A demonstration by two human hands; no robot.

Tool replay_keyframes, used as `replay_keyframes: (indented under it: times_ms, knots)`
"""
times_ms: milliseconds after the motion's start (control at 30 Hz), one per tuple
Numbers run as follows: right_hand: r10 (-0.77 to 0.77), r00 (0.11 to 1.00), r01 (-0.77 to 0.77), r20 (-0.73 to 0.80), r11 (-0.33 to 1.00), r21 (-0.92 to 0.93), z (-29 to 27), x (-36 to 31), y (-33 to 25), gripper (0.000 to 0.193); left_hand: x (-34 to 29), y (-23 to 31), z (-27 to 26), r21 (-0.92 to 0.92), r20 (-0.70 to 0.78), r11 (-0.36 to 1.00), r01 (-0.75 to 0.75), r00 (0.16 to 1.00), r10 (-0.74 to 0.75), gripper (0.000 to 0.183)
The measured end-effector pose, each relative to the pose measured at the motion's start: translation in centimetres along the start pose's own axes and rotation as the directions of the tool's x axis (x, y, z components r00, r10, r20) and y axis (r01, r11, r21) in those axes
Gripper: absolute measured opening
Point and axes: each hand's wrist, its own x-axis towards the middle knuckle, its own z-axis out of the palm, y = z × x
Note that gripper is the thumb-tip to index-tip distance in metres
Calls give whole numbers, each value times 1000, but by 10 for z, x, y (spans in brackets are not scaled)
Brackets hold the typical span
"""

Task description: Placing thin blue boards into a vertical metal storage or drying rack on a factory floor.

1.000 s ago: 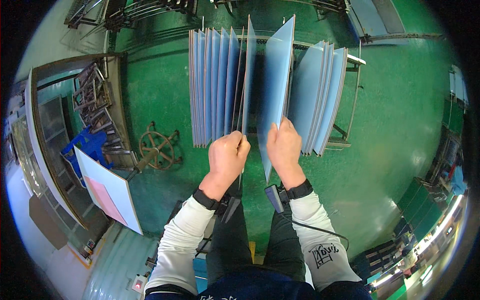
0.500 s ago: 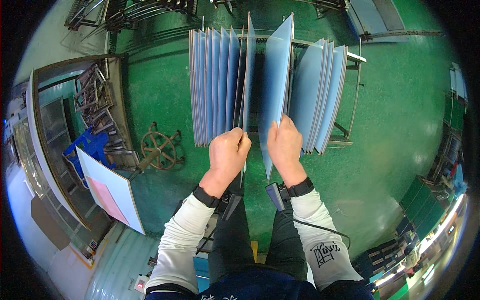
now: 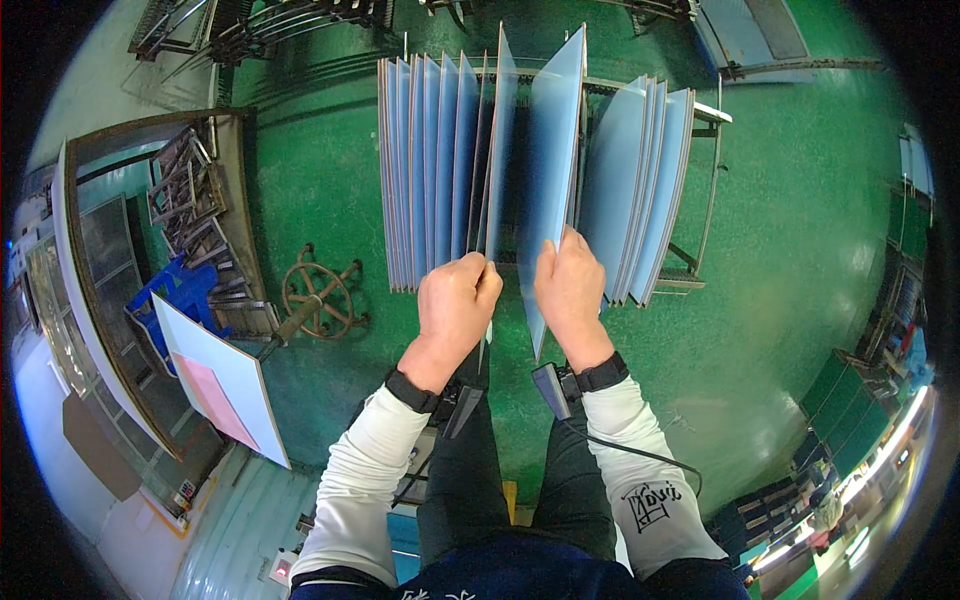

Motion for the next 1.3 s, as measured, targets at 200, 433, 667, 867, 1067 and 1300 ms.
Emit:
replay_keyframes:
  times_ms: [200, 433, 667, 867, 1067, 1300]
  knots:
    - [0, 1000, 0, -9, 1000, 9, -2, 0, -2, 28, -1, 2, -3, -3, -10, 1000, -3, 1000, 3, 27]
    - [-1, 1000, 1, -18, 1000, -2, -1, 0, -2, 27, 1, 0, -2, -32, -17, 999, -17, 1000, 16, 26]
    - [-1, 1000, 1, -13, 1000, 12, -2, -1, -4, 26, 2, 4, -5, 6, 29, 1000, 7, 1000, -7, 24]
    - [0, 1000, 0, -6, 1000, 11, -4, -1, -4, 26, 2, 6, -4, 19, 41, 1000, 9, 999, -9, 24]
    - [7, 1000, -7, -4, 1000, 8, -3, 0, -1, 26, 5, 5, -1, -16, -7, 999, -32, 999, 32, 25]
    - [2, 1000, -2, -8, 1000, 30, 0, -1, -1, 29, 7, 2, 4, -44, -16, 999, -23, 1000, 23, 24]
